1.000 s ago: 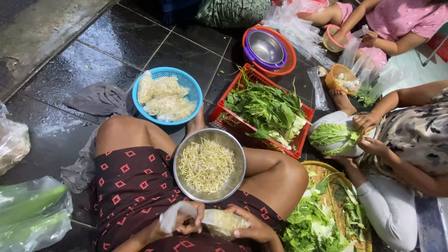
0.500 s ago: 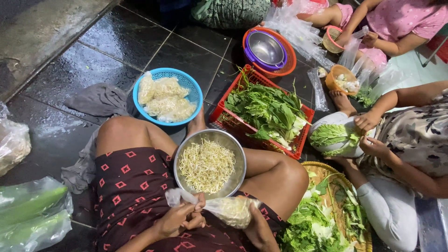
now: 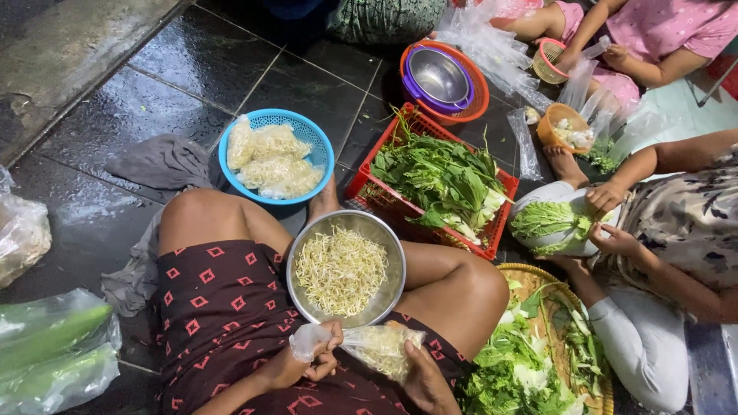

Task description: Bagging bean sprouts from a bowl into small plastic bags while sitting on the floor.

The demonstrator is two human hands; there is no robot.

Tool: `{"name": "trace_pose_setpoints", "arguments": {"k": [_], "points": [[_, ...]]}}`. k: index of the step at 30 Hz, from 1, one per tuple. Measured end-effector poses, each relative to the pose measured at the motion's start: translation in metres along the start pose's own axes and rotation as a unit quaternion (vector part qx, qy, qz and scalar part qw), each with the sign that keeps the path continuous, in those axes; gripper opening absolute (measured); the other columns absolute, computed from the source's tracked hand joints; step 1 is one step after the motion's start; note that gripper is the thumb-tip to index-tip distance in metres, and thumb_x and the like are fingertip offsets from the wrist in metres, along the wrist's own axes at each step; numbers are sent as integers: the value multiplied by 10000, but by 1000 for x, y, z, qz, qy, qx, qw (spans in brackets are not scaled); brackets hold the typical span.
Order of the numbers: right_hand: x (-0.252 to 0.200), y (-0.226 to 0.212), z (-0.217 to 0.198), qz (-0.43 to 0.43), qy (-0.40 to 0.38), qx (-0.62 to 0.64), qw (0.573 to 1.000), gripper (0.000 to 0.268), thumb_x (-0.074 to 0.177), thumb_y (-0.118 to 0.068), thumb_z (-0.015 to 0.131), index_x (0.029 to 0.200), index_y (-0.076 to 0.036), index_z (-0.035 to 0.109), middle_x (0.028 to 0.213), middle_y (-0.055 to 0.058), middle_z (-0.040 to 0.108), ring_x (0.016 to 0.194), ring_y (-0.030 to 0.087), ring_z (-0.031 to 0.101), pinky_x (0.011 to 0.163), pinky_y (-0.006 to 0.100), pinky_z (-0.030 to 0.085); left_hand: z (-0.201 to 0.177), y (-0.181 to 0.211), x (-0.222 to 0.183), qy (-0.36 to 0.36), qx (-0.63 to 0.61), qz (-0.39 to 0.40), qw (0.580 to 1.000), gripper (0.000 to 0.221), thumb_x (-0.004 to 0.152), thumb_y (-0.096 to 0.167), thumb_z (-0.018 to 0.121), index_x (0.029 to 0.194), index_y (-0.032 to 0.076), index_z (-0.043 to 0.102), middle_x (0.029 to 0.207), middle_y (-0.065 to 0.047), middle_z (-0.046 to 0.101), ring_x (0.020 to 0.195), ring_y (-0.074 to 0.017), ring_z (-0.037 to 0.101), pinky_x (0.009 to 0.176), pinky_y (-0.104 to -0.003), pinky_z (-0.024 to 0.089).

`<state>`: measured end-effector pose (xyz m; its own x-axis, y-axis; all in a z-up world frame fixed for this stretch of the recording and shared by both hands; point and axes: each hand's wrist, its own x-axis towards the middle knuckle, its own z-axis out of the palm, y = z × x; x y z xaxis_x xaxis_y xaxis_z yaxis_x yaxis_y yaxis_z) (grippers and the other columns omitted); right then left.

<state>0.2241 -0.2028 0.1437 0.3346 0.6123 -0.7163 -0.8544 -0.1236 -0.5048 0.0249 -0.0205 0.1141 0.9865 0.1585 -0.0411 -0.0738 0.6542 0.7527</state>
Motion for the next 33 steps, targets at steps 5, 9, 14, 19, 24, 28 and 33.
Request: {"name": "trace_pose_setpoints", "arguments": {"k": [5, 9, 14, 19, 24, 28, 33], "points": [[10, -6, -34, -44, -125, -99, 986, 641, 866, -146, 652, 1458, 2, 458, 1356, 287, 604, 1138, 380, 637, 919, 458, 519, 0, 4, -3, -16, 36, -14, 999, 130, 1030, 53, 334, 915, 86, 384, 591, 17, 330, 458, -72, 279, 445, -220, 143], [6, -18, -38, -69, -66, -140, 986, 683, 813, -67, 689, 1454, 11, 467, 1315, 323, 606, 1098, 428, 661, 898, 507, 580, 2, 10, -5, 2, 78, -32, 996, 112, 974, 11, 352, 907, 67, 422, 524, 23, 361, 438, -79, 274, 544, -190, 326], [11, -22, -53, -115, -6, -103, 988, 567, 902, -24, 599, 1453, 54, 492, 1274, 299, 643, 1029, 384, 647, 875, 493, 552, 8, 14, -4, -14, 77, -31, 996, 120, 1010, 104, 343, 930, 84, 430, 548, 51, 316, 481, -78, 290, 728, -239, 452], [-16, -36, -9, -88, 74, -104, 988, 694, 948, -168, 481, 1616, -44, 338, 1530, 224, 518, 1351, 362, 495, 1152, 518, 361, 7, 14, -3, -34, 88, -9, 995, 127, 1031, 116, 311, 963, 95, 417, 569, 68, 313, 492, -73, 269, 679, -216, 416], [-30, -35, 19, -110, 19, -90, 990, 563, 1033, -206, 381, 1522, 57, 477, 1456, 252, 593, 1221, 334, 583, 1056, 446, 461, 21, 21, -5, -30, 57, -31, 997, 153, 1077, 150, 330, 953, 99, 404, 609, 44, 292, 504, -75, 271, 463, -227, 164], [0, -24, -34, -167, 31, -75, 983, 468, 1044, -191, 464, 1441, 53, 511, 1318, 198, 620, 1097, 238, 594, 949, 359, 484, 15, 8, 1, -67, -41, -11, 997, 82, 993, 150, 431, 972, 72, 415, 616, 51, 330, 512, -45, 302, 477, -195, 165], [-7, -29, -47, -243, -6, -100, 965, 355, 1044, -264, 586, 1295, -13, 584, 1069, 68, 676, 823, 71, 633, 749, 187, 530, 20, 7, 0, -90, -40, -19, 995, 188, 1099, 272, 464, 1032, 102, 421, 670, 55, 328, 500, -46, 320, 448, -211, 200]]}}
